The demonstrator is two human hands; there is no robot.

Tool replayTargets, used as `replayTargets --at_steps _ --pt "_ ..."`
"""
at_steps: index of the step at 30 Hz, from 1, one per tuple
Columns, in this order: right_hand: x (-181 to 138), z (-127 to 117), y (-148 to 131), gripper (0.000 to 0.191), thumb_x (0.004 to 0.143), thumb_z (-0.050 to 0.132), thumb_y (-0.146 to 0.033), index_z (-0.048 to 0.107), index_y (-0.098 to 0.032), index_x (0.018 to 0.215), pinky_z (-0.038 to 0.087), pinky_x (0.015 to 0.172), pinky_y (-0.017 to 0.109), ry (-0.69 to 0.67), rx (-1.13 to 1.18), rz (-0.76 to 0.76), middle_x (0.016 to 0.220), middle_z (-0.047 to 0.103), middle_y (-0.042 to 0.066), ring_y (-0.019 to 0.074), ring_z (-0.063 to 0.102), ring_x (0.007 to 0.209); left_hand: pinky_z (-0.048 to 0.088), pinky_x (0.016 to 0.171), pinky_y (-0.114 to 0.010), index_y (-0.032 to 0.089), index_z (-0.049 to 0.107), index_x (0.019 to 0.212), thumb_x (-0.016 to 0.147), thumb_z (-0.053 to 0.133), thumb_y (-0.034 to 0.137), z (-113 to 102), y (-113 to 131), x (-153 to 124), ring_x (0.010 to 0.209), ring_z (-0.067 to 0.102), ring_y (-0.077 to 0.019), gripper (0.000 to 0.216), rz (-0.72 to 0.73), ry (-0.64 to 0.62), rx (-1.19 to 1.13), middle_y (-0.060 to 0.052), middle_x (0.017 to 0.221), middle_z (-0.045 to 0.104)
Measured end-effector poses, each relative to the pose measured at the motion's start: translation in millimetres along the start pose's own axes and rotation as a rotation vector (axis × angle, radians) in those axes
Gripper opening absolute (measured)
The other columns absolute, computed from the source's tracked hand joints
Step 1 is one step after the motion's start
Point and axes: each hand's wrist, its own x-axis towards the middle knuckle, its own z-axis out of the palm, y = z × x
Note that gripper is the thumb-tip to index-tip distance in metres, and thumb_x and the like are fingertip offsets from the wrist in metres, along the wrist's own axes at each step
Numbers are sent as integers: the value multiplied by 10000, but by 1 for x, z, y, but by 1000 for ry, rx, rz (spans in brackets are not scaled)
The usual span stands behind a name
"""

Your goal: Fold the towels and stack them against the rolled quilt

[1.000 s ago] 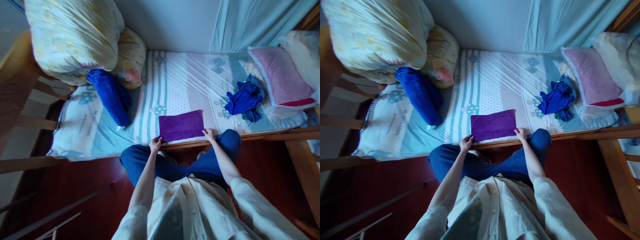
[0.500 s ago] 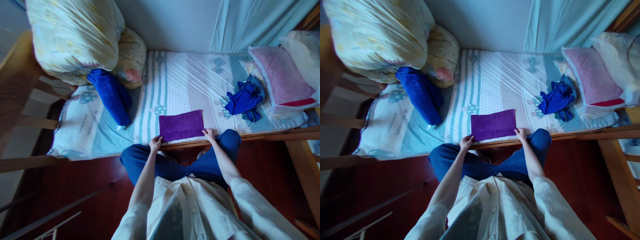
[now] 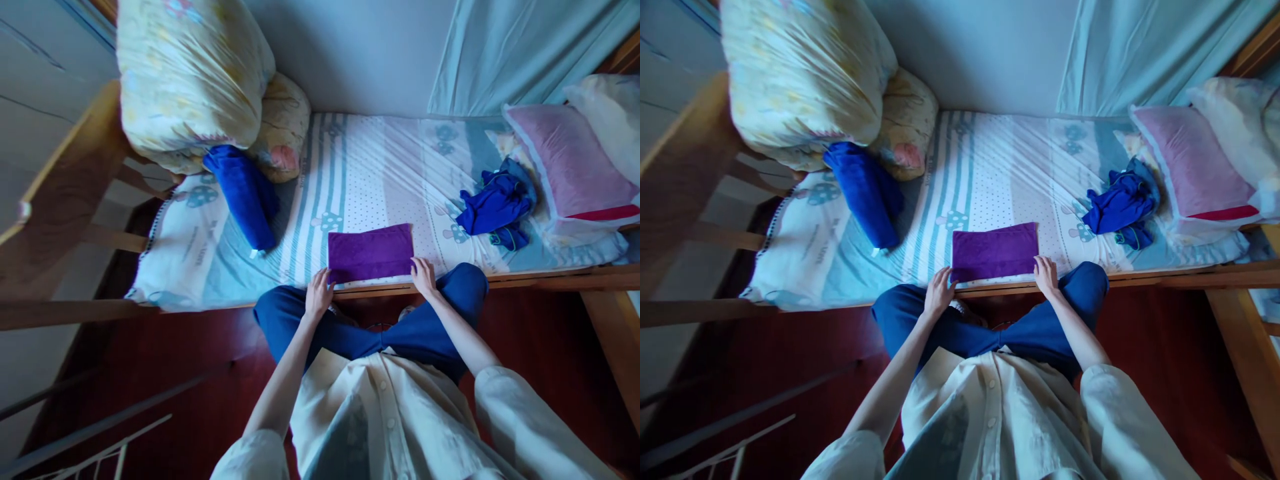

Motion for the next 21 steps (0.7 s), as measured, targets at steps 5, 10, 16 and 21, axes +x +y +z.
replayTargets --at_steps 5,10,16,21 --pt "-7 11 -26 554 932 470 -172 513 -119 1482 317 1183 473 -204 -160 -188 1533 510 178 297 438 1431 294 1230 -506 95 403 1525 888 499 234 27 26 11 1518 324 -321 660 142 -178 115 -189 1590 426" --pt "-3 24 -26 578 903 465 -100 500 -54 1478 275 1216 480 -264 -278 -160 1533 494 221 294 412 1465 269 1229 -539 56 371 1551 814 461 99 49 32 26 1502 353 -342 744 98 -245 234 -238 1572 429" --pt "11 27 -23 641 895 397 -25 468 -142 1521 228 1235 543 -264 -273 -187 1454 592 181 291 500 1397 296 1208 -519 23 507 1451 897 333 53 53 32 45 1376 521 -326 581 101 -245 312 -278 1431 567" --pt "15 23 -23 681 885 398 -5 438 -176 1544 168 1257 583 -289 -286 -173 1422 620 175 295 529 1375 354 1172 -497 15 543 1413 891 359 28 49 35 52 1297 581 -323 554 99 -261 324 -288 1325 623"
